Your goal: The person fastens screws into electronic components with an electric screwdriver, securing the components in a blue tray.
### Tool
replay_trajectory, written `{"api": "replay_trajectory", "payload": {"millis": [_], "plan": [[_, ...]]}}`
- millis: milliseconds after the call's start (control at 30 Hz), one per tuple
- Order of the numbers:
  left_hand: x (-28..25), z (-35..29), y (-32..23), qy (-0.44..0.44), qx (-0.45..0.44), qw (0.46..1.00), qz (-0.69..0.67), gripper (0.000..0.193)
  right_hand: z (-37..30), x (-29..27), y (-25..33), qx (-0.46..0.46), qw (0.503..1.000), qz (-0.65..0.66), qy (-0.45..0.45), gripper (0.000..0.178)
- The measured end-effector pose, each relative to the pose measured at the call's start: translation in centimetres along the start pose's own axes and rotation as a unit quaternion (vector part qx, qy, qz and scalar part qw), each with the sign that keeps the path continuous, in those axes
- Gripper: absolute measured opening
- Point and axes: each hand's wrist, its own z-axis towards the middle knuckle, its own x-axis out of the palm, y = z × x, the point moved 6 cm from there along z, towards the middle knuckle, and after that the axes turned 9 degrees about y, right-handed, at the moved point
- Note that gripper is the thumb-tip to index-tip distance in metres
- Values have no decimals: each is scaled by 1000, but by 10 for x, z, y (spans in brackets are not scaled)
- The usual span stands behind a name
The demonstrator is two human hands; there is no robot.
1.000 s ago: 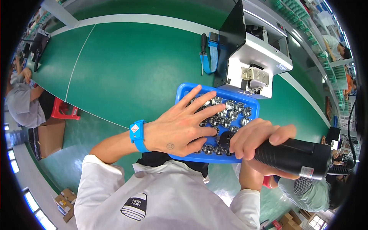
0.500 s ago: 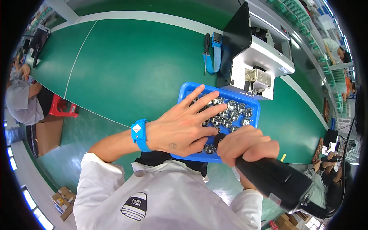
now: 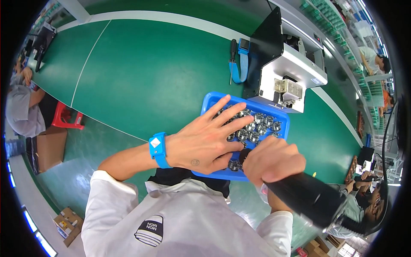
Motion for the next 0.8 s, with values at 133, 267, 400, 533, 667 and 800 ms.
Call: {"api": "replay_trajectory", "payload": {"millis": [133,267,400,533,667,800], "plan": [[-2,1,1,4,-6,1000,-5,32,3,-19,10,-38,999,28,18,61],[-4,4,-2,9,-4,1000,-13,32,2,-50,47,-131,991,28,-15,69],[-3,5,-3,15,8,1000,-7,30,8,-80,61,-147,979,-17,-143,77],[-4,4,-4,7,17,1000,12,26,9,-94,52,-140,967,-32,-211,86],[-4,1,-4,-1,24,1000,11,25,1,-91,43,-130,974,9,-184,87],[1,-2,-1,3,26,1000,16,24,-8,-93,38,-103,972,26,-208,86]]}}
